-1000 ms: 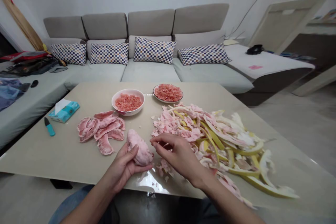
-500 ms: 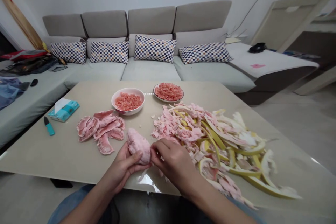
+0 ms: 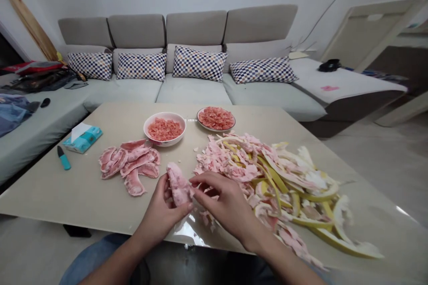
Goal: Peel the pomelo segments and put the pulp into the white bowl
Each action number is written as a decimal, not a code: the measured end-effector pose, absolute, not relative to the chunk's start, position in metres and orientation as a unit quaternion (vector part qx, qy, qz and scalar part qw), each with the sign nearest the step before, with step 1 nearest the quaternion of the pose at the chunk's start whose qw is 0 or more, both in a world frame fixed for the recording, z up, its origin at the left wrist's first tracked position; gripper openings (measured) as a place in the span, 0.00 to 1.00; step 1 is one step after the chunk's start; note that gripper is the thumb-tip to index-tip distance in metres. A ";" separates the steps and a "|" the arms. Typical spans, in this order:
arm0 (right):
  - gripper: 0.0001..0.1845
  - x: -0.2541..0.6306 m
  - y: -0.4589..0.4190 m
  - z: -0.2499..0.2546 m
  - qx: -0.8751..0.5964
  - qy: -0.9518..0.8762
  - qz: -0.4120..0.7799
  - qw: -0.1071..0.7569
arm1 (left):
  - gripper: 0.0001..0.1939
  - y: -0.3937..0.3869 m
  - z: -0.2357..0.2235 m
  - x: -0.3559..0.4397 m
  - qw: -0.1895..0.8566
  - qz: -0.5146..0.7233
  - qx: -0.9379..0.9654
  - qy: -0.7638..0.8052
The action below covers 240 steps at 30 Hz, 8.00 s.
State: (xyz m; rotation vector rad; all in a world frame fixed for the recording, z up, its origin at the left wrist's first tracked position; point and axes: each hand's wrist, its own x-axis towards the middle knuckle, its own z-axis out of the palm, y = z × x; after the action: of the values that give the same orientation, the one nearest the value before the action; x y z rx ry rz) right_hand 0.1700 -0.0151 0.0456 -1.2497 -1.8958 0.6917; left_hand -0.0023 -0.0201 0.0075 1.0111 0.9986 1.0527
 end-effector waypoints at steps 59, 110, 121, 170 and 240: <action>0.36 0.159 -0.020 0.028 -0.420 -0.766 0.306 0.379 | 0.29 -0.015 0.019 -0.003 0.780 0.491 0.255 0.293; 0.27 0.160 -0.017 0.041 -0.438 -0.732 0.378 0.360 | 0.21 -0.017 0.024 0.001 0.759 0.496 0.280 0.317; 0.20 0.168 -0.020 0.041 -0.399 -0.837 0.247 0.280 | 0.27 -0.014 0.017 -0.012 0.685 0.455 0.431 0.372; 0.28 0.152 -0.036 0.020 -0.460 -0.779 0.251 0.344 | 0.26 -0.020 0.015 -0.012 0.634 0.430 0.495 0.409; 0.21 0.156 -0.039 0.025 -0.445 -0.787 0.181 0.388 | 0.25 -0.031 0.016 -0.006 0.687 0.417 0.476 0.357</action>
State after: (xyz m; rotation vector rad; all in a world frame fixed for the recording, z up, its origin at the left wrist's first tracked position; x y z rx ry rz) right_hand 0.1560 -0.0386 0.0249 -1.1319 -2.0017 0.4595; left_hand -0.0056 -0.0307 0.0163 1.0651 0.7992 0.9332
